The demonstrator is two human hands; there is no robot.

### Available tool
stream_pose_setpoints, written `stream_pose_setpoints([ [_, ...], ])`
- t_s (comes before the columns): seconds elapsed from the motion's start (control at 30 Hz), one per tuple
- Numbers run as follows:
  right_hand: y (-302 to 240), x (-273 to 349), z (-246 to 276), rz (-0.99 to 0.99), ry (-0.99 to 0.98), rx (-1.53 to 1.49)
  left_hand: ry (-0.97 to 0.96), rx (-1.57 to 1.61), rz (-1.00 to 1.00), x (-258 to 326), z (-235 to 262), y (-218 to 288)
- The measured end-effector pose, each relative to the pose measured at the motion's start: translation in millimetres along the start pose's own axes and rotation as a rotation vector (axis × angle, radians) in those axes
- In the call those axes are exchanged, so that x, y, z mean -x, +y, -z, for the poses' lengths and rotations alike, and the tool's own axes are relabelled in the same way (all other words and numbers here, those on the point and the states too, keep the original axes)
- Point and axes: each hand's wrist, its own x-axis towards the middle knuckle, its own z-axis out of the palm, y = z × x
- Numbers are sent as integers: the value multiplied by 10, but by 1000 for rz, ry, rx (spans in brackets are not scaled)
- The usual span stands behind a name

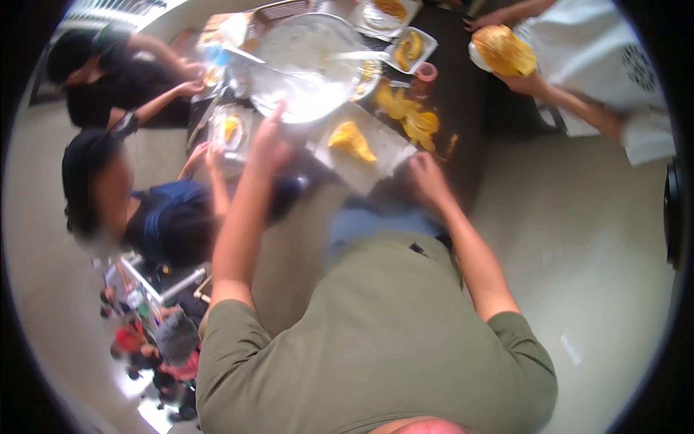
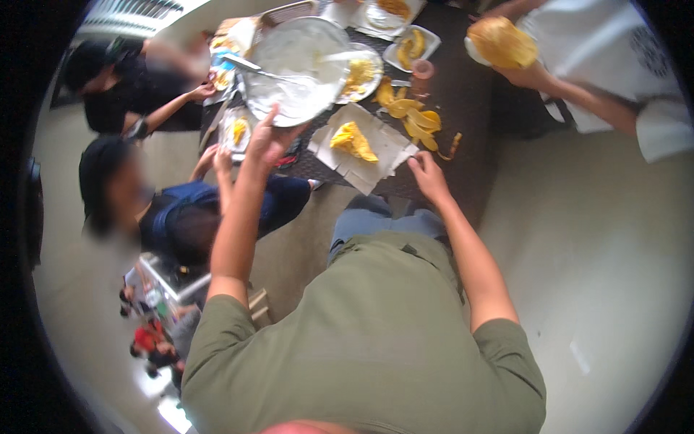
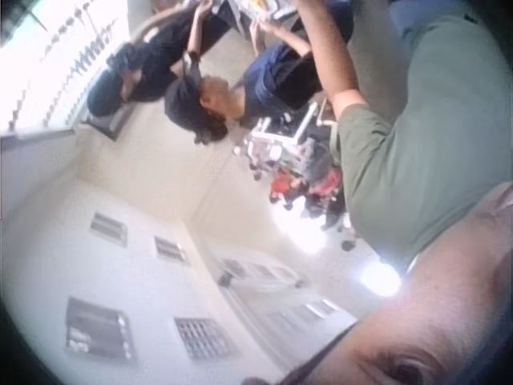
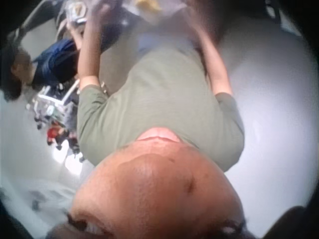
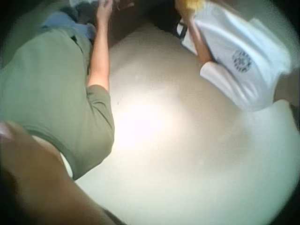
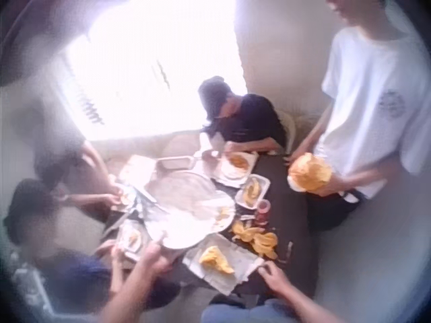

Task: The person assembles a food item by hand, placing yellow chips onto a white base on a paper wrapper. They repeatedly reach for chips from a central plate and arrange them on the wrapper while seated at a table with others.

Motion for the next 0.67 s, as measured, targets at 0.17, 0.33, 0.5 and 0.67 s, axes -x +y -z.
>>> stream_pose_setpoints([
  [0.17, 270, 127, -2, 33, -38, -24, 151, -56, -39, 768, 43, -507],
  [0.33, 78, 174, -155, 87, -178, -117, 196, -9, -45, 1391, 249, -1055],
  [0.5, -832, 343, -557, 68, -367, -136, 209, 243, -131, 2236, 611, -1684],
  [0.67, -1236, 539, -1153, -58, -559, -230, 452, 454, -197, 3206, 628, -2185],
])
